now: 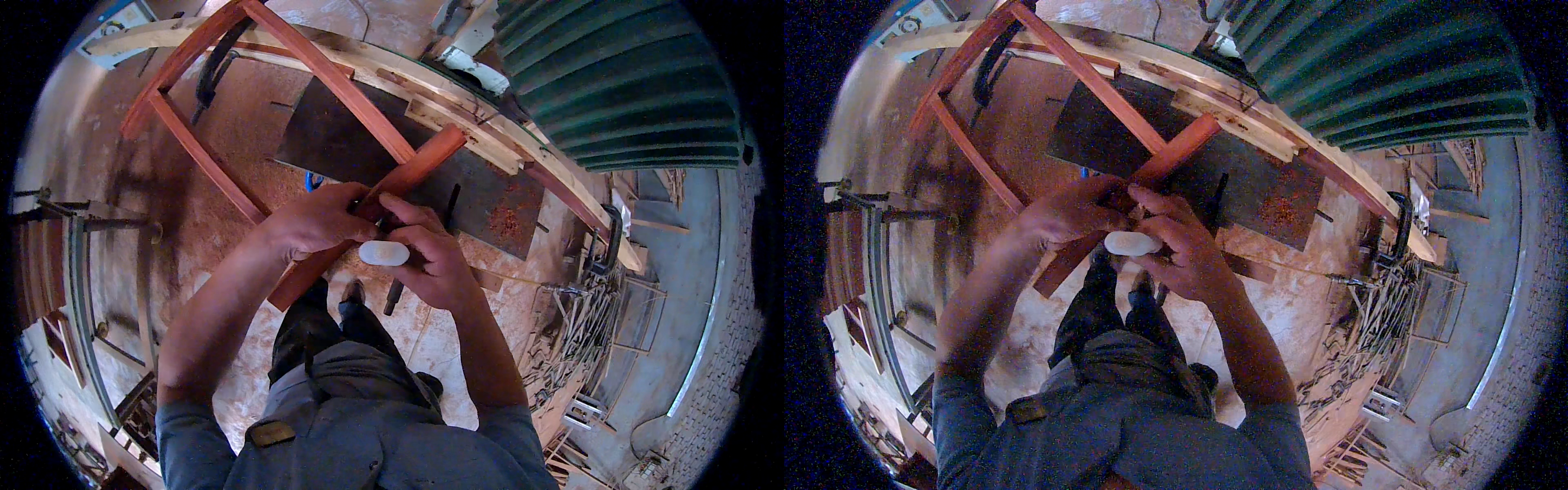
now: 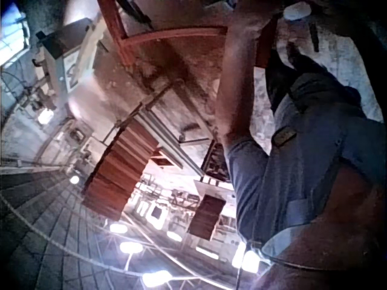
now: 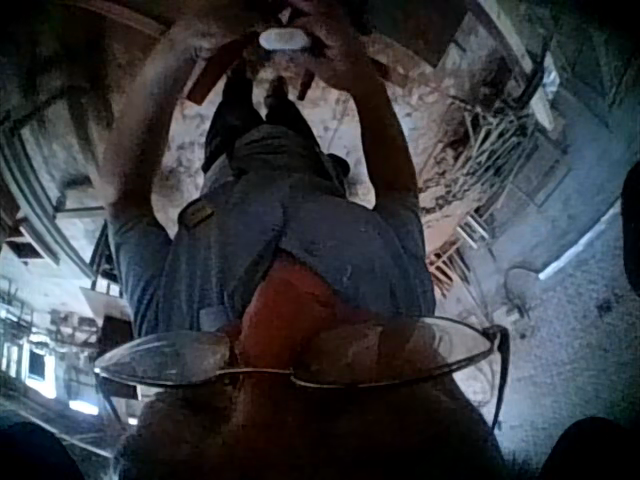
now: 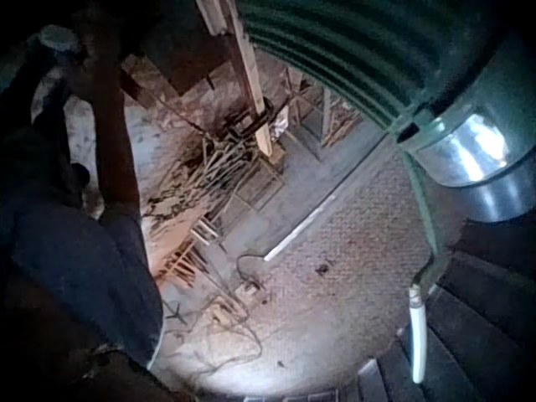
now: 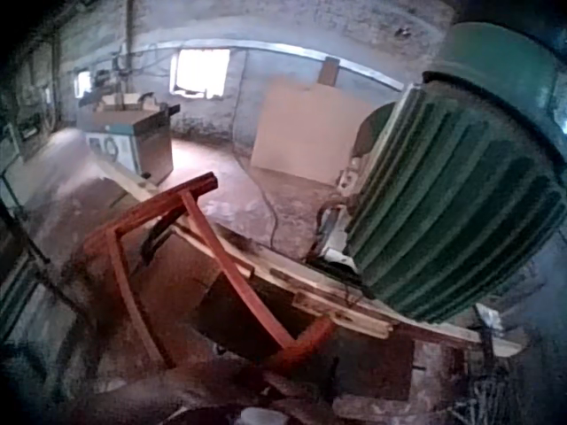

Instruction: The person assembles a wooden chair frame by inserting dowels into pre-drilled holes and applying glue to the joints. They then use an angle grinder to smooth the edges of the assembled frame.

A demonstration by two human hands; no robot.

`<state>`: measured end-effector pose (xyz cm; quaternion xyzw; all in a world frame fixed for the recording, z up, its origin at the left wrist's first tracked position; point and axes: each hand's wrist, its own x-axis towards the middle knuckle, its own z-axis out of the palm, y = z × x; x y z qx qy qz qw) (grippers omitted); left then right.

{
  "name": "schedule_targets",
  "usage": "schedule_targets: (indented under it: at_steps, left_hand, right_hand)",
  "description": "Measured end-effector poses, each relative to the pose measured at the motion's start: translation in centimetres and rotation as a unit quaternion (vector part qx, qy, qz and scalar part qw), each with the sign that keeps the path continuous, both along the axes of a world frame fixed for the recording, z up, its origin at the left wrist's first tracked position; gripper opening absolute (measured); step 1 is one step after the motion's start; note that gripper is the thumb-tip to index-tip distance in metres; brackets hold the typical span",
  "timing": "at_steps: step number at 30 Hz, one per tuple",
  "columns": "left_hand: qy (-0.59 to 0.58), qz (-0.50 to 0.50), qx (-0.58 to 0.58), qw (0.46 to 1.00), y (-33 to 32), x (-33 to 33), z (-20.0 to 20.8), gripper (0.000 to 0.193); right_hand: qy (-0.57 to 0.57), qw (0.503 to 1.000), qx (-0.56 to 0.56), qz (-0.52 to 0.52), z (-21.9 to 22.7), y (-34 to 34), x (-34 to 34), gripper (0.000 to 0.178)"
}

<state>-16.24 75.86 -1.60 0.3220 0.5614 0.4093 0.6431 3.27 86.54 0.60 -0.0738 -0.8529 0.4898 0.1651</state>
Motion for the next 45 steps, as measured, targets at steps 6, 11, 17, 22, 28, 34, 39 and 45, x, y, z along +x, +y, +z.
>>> schedule_targets:
  at_steps: [6, 11, 17, 22, 28, 34, 39, 45]
  left_hand:
    - [0.054, -0.006, -0.011, 0.998, 0.2, -0.1, 0.8, 0.050]
    - [0.031, 0.004, -0.004, 1.000, 0.2, 0.1, 0.7, 0.048]
    - [-0.028, 0.037, -0.022, 0.999, 0.0, 0.3, 0.8, 0.045]
    - [0.000, 0.029, -0.002, 1.000, -0.1, 0.2, -0.2, 0.043]
    - [0.036, 0.009, -0.010, 0.999, 0.0, 0.2, -0.6, 0.047]
    - [0.067, -0.016, 0.003, 0.998, -0.3, -0.3, -1.9, 0.050]
    - [0.052, 0.001, 0.005, 0.999, -0.6, -0.3, -2.1, 0.051]
    - [0.040, 0.018, 0.003, 0.999, -0.5, 0.1, -1.7, 0.051]
  right_hand:
    - [-0.030, 0.999, 0.021, 0.023, 0.8, 0.6, 0.0, 0.030]
    - [-0.050, 0.998, -0.007, 0.047, 1.9, 1.0, -0.6, 0.027]
    - [-0.103, 0.985, 0.009, 0.138, 2.3, 1.3, -1.8, 0.029]
    - [-0.153, 0.979, -0.013, 0.136, 3.4, 1.8, -1.1, 0.028]
    - [-0.097, 0.991, -0.039, 0.082, 3.0, 1.3, -1.1, 0.024]
    - [-0.120, 0.986, -0.001, 0.112, 3.0, 1.6, -0.7, 0.024]
    - [-0.108, 0.990, -0.025, 0.091, 2.4, 1.9, 0.4, 0.031]
    - [-0.098, 0.991, -0.012, 0.085, 2.1, 1.1, 0.5, 0.028]
